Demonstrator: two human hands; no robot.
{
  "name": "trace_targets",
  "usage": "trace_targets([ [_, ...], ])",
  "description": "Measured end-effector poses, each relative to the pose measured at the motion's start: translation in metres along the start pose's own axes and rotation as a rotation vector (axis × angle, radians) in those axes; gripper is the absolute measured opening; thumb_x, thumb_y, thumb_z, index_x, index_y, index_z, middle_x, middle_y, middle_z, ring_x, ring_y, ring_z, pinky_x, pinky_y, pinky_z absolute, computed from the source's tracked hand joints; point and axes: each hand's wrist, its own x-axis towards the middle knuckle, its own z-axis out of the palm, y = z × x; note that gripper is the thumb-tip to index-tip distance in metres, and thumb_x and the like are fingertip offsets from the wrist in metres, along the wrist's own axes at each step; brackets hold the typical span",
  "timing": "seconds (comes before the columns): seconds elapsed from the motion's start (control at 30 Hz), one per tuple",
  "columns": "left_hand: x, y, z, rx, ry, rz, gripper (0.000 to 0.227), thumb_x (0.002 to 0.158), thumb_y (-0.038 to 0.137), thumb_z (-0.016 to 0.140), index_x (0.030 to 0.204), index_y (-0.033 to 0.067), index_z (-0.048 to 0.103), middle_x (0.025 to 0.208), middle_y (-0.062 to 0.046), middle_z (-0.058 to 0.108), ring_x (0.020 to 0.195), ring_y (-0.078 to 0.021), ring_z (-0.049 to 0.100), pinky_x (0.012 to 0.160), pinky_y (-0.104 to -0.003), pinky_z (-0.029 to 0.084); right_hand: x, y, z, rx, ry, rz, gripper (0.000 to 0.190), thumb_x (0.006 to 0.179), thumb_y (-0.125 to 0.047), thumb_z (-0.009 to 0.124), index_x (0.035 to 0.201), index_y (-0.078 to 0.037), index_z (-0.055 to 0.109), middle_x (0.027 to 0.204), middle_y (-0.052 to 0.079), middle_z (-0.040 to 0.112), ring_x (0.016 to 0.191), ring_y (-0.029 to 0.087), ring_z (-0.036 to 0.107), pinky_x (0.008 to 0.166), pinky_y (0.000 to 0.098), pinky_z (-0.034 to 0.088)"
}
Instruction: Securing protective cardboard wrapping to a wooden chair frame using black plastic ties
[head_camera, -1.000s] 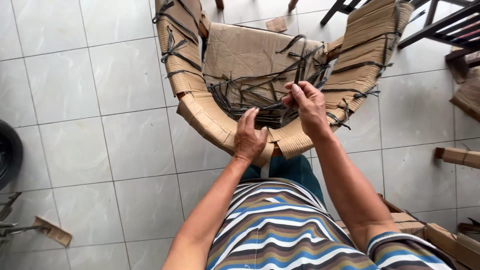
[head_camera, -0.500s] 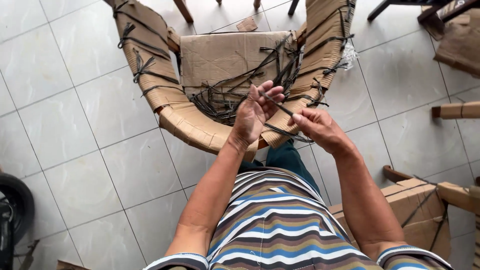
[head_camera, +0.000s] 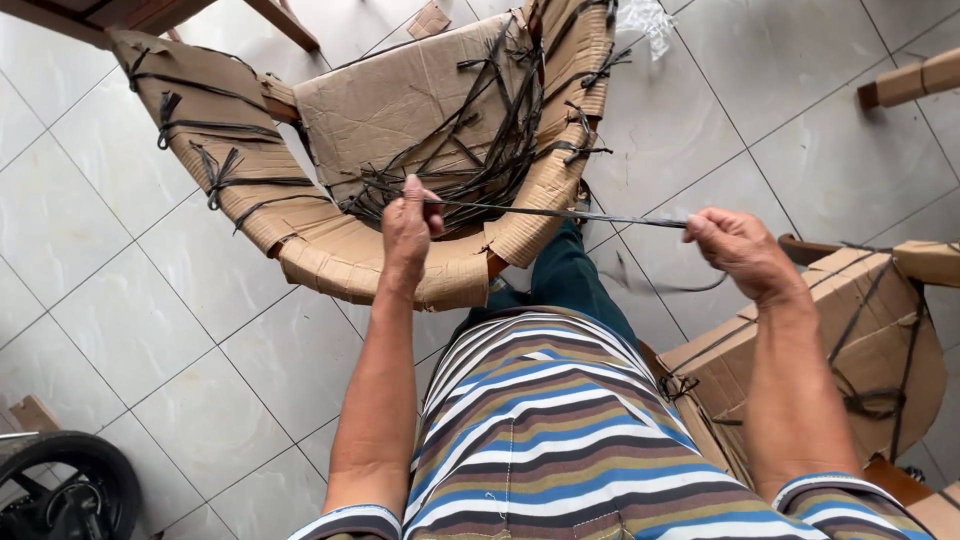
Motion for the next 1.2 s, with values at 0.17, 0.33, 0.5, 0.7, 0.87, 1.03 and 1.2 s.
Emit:
trace_targets([
  [0.17,0.015,-0.009,-0.016,-0.008,0.147,-0.005,0.036,0.101,0.046,0.058,0.085,0.0147,0.057,0.068,-0.002,0.057,0.052,-0.0079,0.049,0.047,-0.022,0.043,0.006,0.074,-0.035,0.094,0.181,0.054,0.032,0.109,-0.035,0.061,0.089,-0.01,0.061,0.063,-0.007,0.031,0.056,0.008,0.024,0.052,0.023,0.019],
  [0.33,0.0,-0.012,0.006,0.142,0.064,-0.031,0.025,0.105,0.034,0.059,0.097,0.0105,0.061,0.08,-0.001,0.06,0.061,-0.0082,0.052,0.046,-0.02,0.044,0.016,0.105,-0.019,-0.525,0.394,0.2,0.036,0.11,-0.044,0.059,0.098,-0.013,0.073,0.081,0.005,0.065,0.079,0.022,0.057,0.07,0.0388,0.04],
  [0.5,-0.053,-0.015,0.091,0.636,-0.25,0.53,0.039,0.103,0.043,0.062,0.084,0.0098,0.069,0.069,-0.02,0.068,0.073,-0.042,0.07,0.067,-0.049,0.054,-0.007,-0.012,0.103,-0.282,0.179,-0.481,0.056,0.103,-0.026,0.062,0.15,0.003,0.049,0.143,0.033,0.053,0.136,0.051,0.048,0.117,0.0586,0.034],
  [0.7,-0.032,-0.034,0.098,0.643,-0.264,0.584,0.035,0.103,0.036,0.064,0.076,0.0147,0.063,0.063,-0.015,0.065,0.063,-0.0349,0.068,0.059,-0.043,0.052,0.022,0.034,0.175,0.464,-0.045,-0.369,0.027,0.108,-0.016,0.054,0.125,-0.002,0.069,0.067,0.0,0.052,0.052,0.005,0.048,0.05,0.0191,0.044],
  [0.87,-0.017,-0.034,0.08,0.775,-0.276,0.558,0.023,0.097,0.035,0.073,0.091,0.0138,0.066,0.079,-0.011,0.068,0.074,-0.0271,0.068,0.068,-0.039,0.055,0.016,0.074,0.148,0.523,0.057,-0.214,0.023,0.107,-0.021,0.058,0.103,-0.006,0.075,0.057,-0.004,0.05,0.052,0.003,0.04,0.05,0.0169,0.037],
  [1.03,-0.014,-0.029,0.114,1.056,-0.43,0.385,0.096,0.084,0.042,0.086,0.154,0.004,0.033,0.144,-0.029,0.055,0.127,-0.0517,0.056,0.099,-0.07,0.049,0.029,0.125,0.117,0.692,0.291,0.009,0.021,0.107,-0.023,0.058,0.104,-0.008,0.072,0.056,-0.005,0.05,0.048,0.001,0.042,0.045,0.0136,0.034],
  [1.2,-0.002,-0.073,0.124,1.227,-0.416,0.486,0.074,0.09,0.008,0.06,0.155,-0.0037,0.026,0.133,-0.037,0.055,0.104,-0.0604,0.062,0.084,-0.071,0.056,0.05,0.163,0.087,0.83,0.642,0.242,0.021,0.106,-0.016,0.052,0.117,-0.008,0.067,0.062,-0.008,0.046,0.044,-0.001,0.038,0.039,0.0122,0.032],
])
